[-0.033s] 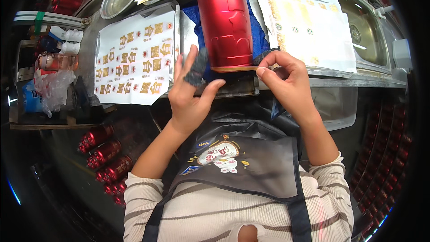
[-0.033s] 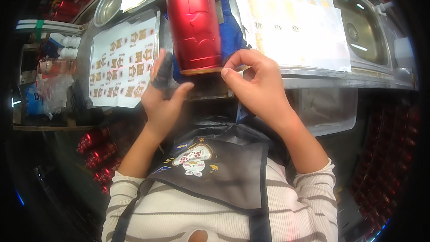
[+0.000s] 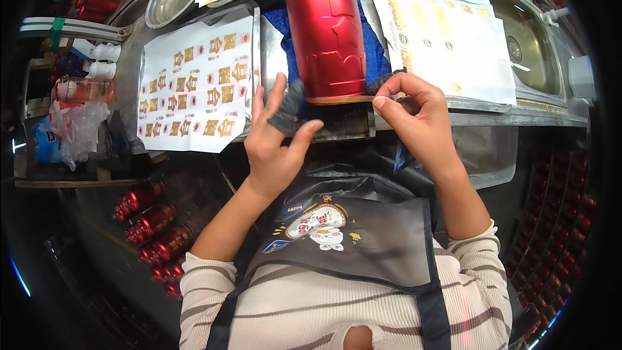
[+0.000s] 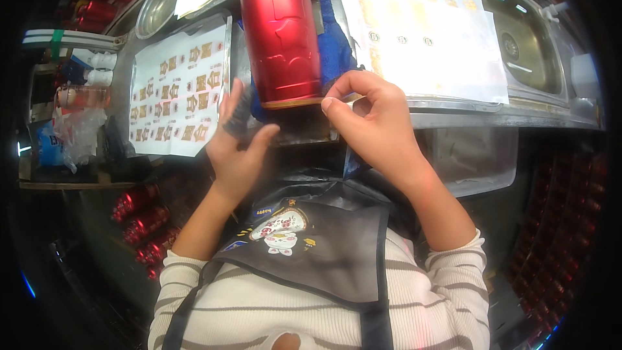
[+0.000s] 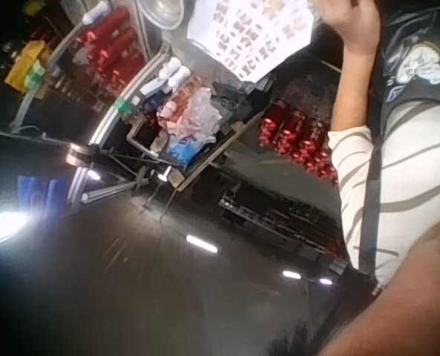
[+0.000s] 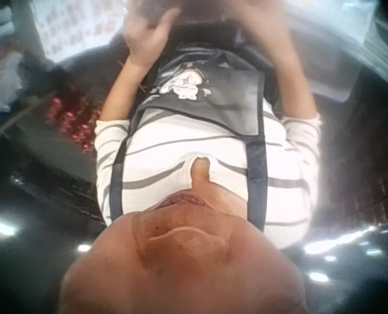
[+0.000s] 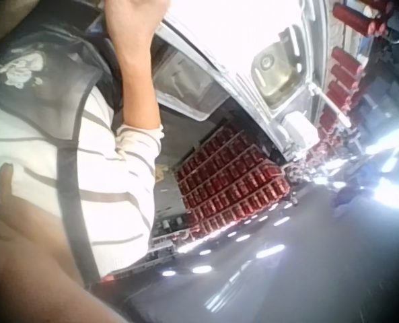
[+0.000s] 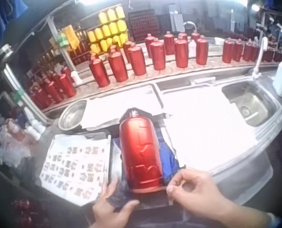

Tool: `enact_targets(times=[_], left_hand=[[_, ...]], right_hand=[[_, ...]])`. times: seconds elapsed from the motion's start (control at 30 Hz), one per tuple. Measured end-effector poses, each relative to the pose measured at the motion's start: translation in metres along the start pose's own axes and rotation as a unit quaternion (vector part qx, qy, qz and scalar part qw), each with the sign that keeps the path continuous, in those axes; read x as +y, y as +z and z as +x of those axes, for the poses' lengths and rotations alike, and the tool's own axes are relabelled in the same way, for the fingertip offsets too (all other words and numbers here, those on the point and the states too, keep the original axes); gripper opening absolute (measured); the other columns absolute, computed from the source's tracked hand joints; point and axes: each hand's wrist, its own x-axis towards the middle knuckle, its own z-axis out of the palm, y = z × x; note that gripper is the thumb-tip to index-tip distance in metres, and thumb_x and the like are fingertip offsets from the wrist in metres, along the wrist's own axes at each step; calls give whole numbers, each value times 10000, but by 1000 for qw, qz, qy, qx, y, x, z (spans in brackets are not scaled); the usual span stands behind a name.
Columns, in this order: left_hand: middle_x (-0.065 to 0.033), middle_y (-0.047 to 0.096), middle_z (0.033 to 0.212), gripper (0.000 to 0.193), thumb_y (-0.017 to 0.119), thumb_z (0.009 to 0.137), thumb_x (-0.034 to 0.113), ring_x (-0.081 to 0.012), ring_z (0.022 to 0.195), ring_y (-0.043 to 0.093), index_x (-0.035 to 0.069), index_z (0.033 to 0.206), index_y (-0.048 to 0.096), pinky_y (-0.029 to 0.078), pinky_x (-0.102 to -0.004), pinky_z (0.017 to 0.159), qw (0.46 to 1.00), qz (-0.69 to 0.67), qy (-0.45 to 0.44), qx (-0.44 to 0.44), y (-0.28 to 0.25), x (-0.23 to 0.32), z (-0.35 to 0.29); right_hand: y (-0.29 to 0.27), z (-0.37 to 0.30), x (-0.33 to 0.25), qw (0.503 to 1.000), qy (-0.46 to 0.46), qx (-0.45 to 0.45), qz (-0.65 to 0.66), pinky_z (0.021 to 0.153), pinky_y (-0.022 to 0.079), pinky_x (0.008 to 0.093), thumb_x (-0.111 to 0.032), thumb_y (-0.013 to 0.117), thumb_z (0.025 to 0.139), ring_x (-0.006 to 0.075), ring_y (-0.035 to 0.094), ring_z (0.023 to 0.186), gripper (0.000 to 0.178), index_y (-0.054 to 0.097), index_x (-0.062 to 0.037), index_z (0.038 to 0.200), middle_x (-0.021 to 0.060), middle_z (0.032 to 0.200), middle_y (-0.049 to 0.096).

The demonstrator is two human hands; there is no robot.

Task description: The person applies gold stickers to red cylindrical containers. They wipe the container surface with a blue cloth, peel a sticker from a sheet, and press it onto the container. The process repeats for multiple containers.

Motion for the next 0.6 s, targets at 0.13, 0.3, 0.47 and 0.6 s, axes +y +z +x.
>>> enact_targets(times=[0.13, 0.3, 0.47, 0.6], left_hand=[[-241, 539, 1405, 398, 804, 784, 111, -361, 1214, 598, -39, 1135, 691, 234, -602, 1135, 999, 35, 36, -15, 3, 0, -9], [-234, 519, 1430, 350, 796, 783, 102, -365, 1232, 589, -22, 1099, 711, 234, -637, 1115, 994, 70, 83, -29, 4, 1, -5], [-243, 496, 1447, 350, 811, 728, 91, -397, 1250, 570, 50, 1068, 740, 259, -683, 1078, 983, 107, 147, -25, 4, 8, 8], [-250, 418, 1506, 417, 810, 722, 89, -436, 1300, 513, 123, 1133, 743, 240, -671, 1091, 976, 149, 155, -23, -2, 24, 20]], right_hand=[[-1, -3, -6, 999, -25, -2, 32, 493, 340, 183, -55, 658, 857, -15, 457, 536, 77, 629, 4, 816, -25, 722, 599], [-2, 0, 3, 999, -3, 2, 34, 523, 294, 172, -69, 650, 876, -27, 401, 597, 86, 606, -19, 822, -69, 723, 536], [-2, 2, 8, 999, -17, 12, 26, 514, 350, 186, -60, 642, 863, -12, 464, 577, 83, 624, 11, 825, -32, 719, 589], [-1, 5, 8, 1000, -16, 6, 19, 520, 357, 189, -64, 644, 862, -9, 470, 583, 85, 630, 10, 823, -30, 726, 594]])
